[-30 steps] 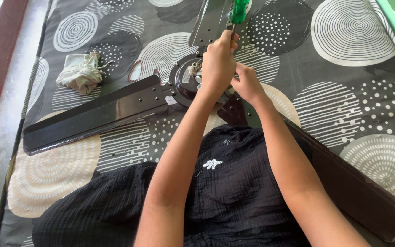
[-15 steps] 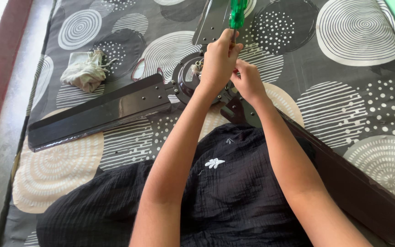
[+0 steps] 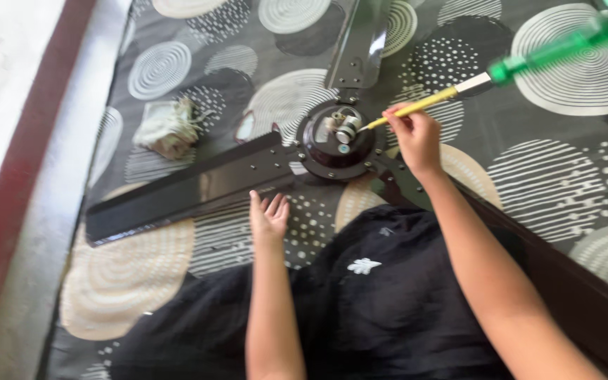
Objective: The person sits on a patterned mat and uses a screwdriver to tighten screws on the central hub of a ceiling fan. They adjust the fan blades and the motor housing while working on the fan components.
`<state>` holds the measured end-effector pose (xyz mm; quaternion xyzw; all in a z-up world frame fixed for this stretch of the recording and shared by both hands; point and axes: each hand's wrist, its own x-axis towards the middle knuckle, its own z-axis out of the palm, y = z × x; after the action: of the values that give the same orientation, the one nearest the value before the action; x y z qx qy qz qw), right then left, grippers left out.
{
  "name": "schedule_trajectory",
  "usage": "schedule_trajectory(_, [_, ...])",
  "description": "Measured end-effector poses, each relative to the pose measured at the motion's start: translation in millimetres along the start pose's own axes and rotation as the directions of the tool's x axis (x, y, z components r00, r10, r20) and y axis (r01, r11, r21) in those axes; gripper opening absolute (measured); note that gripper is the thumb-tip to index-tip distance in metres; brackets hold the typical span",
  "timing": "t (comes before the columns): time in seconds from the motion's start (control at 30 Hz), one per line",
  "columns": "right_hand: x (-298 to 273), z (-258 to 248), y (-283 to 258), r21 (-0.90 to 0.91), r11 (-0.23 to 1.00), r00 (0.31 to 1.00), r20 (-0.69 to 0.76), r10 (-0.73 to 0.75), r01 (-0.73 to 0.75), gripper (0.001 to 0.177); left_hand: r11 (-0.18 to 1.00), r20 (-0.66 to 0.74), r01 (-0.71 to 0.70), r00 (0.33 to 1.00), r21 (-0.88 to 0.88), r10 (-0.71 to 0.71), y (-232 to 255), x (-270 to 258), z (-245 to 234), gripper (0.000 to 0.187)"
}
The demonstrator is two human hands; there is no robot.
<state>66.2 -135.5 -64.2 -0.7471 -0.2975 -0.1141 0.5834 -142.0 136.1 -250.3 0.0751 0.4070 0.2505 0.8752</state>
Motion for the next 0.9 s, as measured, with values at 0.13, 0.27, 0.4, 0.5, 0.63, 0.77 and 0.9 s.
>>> schedule_trajectory(0.13, [-21.7, -10.3, -15.5, 0.010, 1.000, 0.999, 0.032, 0.027, -0.027, 0.010, 0.970, 0.196, -0.179, 0.958, -0.163, 0.209, -8.2, 65.2, -9.8, 0.053])
schedule_trajectory(0.27, [-31.3, -14.6, -26.2, 0.125, 0.990, 0.996, 0.064, 0.060, -0.068, 0.012, 0.954, 0.200, -0.260, 0.937, -0.151, 0.288, -14.8, 98.7, -18.0, 0.028])
schedule_trajectory(0.4, [-34.1, -6.3, -28.7, 0.160, 0.972, 0.984, 0.086, 0.159, -0.171, 0.013, 0.954, 0.163, -0.258, 0.945, -0.153, 0.282, -23.7, 106.3, -28.8, 0.019])
schedule_trajectory(0.5, [-39.2, 2.8, -30.1, 0.146, 0.967, 0.973, 0.130, 0.193, -0.211, 0.013, 0.950, 0.111, -0.252, 0.955, -0.184, 0.275, -34.4, 99.8, -34.4, 0.020])
schedule_trajectory(0.63, [-48.3, 10.0, -33.7, 0.149, 0.977, 0.977, 0.169, 0.127, -0.153, 0.012, 0.945, 0.056, -0.265, 0.958, -0.192, 0.281, -39.4, 81.0, -39.9, 0.023])
schedule_trajectory(0.77, [-57.7, 18.5, -40.5, 0.088, 0.987, 0.974, 0.194, 0.116, -0.135, 0.013, 0.945, 0.024, -0.253, 0.964, -0.210, 0.263, -39.2, 53.8, -48.4, 0.023])
schedule_trajectory(0.9, [-67.4, 28.7, -49.7, 0.078, 0.982, 0.956, 0.254, 0.148, -0.172, 0.011, 0.937, -0.003, -0.258, 0.964, -0.235, 0.265, -47.4, 23.8, -58.4, 0.022])
